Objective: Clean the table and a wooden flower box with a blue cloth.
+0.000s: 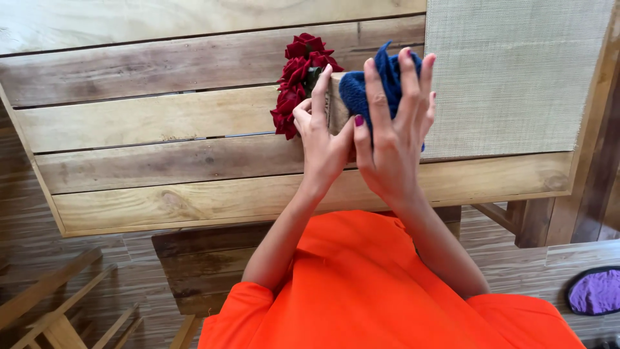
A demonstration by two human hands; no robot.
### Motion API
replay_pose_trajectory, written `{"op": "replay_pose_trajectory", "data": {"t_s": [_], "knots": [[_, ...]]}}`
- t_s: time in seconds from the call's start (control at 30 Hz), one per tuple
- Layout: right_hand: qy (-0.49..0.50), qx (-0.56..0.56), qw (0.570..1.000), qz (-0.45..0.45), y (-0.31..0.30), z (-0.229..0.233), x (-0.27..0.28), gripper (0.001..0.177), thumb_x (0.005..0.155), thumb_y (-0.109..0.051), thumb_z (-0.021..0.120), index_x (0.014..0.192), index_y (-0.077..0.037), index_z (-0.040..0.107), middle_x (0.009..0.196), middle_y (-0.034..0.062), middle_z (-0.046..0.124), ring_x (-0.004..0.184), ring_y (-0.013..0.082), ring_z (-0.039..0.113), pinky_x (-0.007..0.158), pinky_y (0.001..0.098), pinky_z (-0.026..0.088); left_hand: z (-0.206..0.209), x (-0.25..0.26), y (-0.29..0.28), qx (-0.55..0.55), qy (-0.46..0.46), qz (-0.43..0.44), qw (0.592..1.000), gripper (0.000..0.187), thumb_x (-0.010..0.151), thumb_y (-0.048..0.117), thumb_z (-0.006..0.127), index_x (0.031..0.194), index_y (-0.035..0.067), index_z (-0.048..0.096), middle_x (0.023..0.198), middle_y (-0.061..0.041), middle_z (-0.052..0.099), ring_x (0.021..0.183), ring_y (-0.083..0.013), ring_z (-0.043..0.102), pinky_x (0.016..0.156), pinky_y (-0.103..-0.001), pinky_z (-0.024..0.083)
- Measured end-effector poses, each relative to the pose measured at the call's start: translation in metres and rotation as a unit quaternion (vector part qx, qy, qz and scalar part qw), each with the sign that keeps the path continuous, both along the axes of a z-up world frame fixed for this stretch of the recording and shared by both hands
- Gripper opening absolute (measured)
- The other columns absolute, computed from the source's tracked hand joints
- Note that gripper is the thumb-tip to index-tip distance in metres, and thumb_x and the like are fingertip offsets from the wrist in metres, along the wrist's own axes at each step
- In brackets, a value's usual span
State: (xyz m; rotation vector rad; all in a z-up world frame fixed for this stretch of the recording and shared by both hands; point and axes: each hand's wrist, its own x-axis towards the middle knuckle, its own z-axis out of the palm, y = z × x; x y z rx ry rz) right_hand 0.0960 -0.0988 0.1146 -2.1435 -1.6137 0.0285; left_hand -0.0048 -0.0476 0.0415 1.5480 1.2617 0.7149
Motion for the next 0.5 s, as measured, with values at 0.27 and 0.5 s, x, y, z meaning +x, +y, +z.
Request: {"op": "replay_pose_trajectory", "data": {"t_s": [0.27, 0.5], "knots": [[0.080, -0.013, 0.996, 0.029, -0.012, -0.010, 0.015, 0.063, 0.104, -0.015, 0.074, 0.161, -0.022, 0.050, 0.168, 0.0167, 0.031, 0.155, 0.0408, 0.031, 0.126, 0.0510, 0.032, 0.010, -0.015, 0.010, -0.003, -0.078, 0.018, 0.997, 0.071, 0.093, 0.028, 0.080, 0.156, 0.028, 0.046, 0.144, -0.016, 0.054, 0.128, -0.0313, 0.042, 0.119, -0.042, 0.034], [0.196, 0.045, 0.979, 0.045, -0.012, -0.011, 0.023, 0.068, 0.098, -0.008, 0.085, 0.156, -0.015, 0.051, 0.165, 0.0230, 0.025, 0.157, 0.0439, 0.030, 0.128, 0.0506, 0.036, 0.003, -0.017, 0.004, 0.014, -0.006, 0.004, 1.000, 0.063, 0.101, 0.035, 0.075, 0.157, 0.031, 0.047, 0.152, -0.018, 0.046, 0.139, -0.0331, 0.041, 0.124, -0.046, 0.032]]}}
